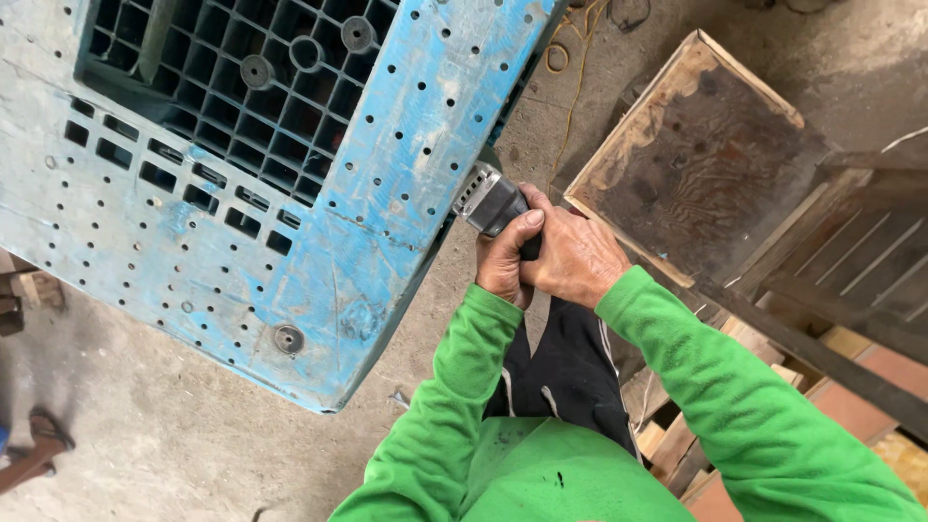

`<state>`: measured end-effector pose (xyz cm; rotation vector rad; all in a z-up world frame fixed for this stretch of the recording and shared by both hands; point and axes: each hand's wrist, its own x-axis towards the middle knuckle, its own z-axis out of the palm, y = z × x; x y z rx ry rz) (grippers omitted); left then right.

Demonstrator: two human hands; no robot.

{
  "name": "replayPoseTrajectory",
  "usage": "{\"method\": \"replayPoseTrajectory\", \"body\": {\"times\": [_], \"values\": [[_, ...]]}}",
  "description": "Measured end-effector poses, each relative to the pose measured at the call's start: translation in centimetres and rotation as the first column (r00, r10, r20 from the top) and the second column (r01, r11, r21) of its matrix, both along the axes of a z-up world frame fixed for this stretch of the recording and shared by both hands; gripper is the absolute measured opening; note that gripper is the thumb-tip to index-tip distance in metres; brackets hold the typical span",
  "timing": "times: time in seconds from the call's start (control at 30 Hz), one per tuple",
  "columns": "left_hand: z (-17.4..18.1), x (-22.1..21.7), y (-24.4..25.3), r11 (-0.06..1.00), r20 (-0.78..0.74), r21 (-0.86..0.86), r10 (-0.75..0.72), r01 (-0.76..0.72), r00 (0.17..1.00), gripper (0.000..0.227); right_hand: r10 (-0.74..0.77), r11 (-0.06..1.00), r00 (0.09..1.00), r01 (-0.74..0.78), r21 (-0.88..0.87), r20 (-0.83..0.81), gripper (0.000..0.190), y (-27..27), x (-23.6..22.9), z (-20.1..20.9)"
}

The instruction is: The person uses an angle grinder to sand the surface of a large blue plastic crate. They move the tool along the edges and flat areas, smoothing the surface while standing in a workshop.

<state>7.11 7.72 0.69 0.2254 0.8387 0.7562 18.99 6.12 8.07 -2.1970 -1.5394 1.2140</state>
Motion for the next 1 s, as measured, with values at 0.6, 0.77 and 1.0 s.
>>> {"method": "replayPoseTrajectory", "body": {"times": [0.6,0.77,1.0], "values": [[0.1,9.1,3.2,0.989,-0.012,-0.011,0.146,-0.146,0.989,0.032,0.075,0.995,0.997,-0.076,-0.063,-0.017,0.093,4.8,8.8,1.1],[1.2,7.4,1.5,0.98,-0.099,-0.035,0.191,-0.196,0.976,0.032,0.177,0.982,0.982,-0.18,-0.049,-0.066,0.089,4.1,7.7,1.1],[0.9,8.1,2.4,0.978,-0.049,-0.028,0.206,-0.208,0.977,0.033,0.174,0.981,0.981,-0.179,-0.07,-0.081,0.09,5.1,8.6,0.8]]}}
